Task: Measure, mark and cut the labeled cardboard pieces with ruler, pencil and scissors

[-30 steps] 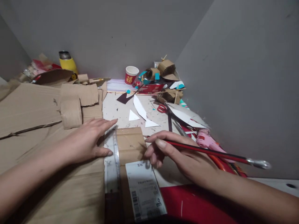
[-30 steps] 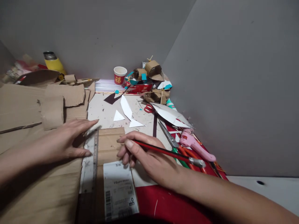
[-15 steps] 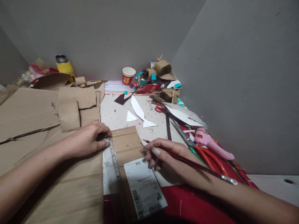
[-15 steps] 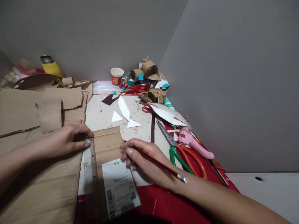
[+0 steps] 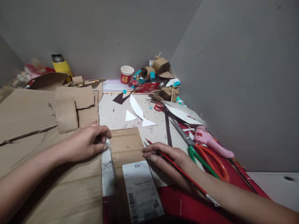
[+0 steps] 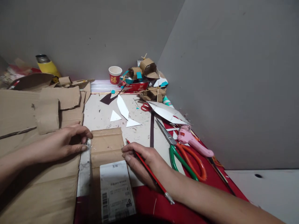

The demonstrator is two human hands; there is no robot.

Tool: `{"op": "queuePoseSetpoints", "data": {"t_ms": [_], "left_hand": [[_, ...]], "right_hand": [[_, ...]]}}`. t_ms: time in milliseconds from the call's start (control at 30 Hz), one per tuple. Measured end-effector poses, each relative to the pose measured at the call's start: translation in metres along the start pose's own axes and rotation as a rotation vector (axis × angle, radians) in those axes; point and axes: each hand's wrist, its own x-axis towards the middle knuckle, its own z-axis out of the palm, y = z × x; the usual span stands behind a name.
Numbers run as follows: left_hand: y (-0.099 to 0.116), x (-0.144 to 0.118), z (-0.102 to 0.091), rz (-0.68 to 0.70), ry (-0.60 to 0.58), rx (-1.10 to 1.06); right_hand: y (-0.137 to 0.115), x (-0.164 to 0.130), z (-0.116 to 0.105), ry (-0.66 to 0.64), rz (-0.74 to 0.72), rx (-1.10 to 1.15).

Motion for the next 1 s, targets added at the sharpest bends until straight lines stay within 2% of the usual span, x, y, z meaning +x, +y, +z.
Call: {"op": "queuePoseSetpoints", "data": {"t_ms": [133, 300, 367, 433, 533, 633, 733, 833, 900, 1000], "left_hand": [[-0.001, 0.0, -0.002, 0.004, -0.05, -0.26], [0.009, -0.001, -0.002, -0.003, -0.166, -0.541], [0.011, -0.002, -0.004, -0.032, -0.133, -0.667], [0.012, -0.003, -0.009, -0.07, -0.002, -0.786], [0.017, -0.005, -0.013, -0.145, 0.309, -0.905], [0.027, -0.007, -0.005, -0.266, 0.542, -1.034], [0.038, -0.009, 0.015, -0.371, 0.657, -1.142], [0.039, -0.014, 0.035, -0.443, 0.652, -1.213], [0.035, -0.02, 0.045, -0.468, 0.577, -1.217], [0.028, -0.032, 0.056, -0.392, 0.445, -1.08]], "right_hand": [[0.0, 0.001, -0.001, -0.008, 0.007, -0.004], [0.001, 0.001, 0.0, 0.0, 0.01, 0.015], [-0.001, 0.0, 0.0, 0.033, 0.018, 0.026], [-0.005, -0.002, -0.002, 0.065, 0.028, 0.052], [-0.009, -0.007, -0.007, 0.108, -0.005, 0.04], [-0.008, -0.012, -0.014, 0.204, -0.186, -0.125], [-0.004, -0.012, -0.02, 0.282, -0.388, -0.319], [0.002, -0.006, -0.025, 0.249, -0.523, -0.468], [0.006, 0.0, -0.028, 0.207, -0.603, -0.548], [0.012, 0.009, -0.033, 0.113, -0.7, -0.625]]}}
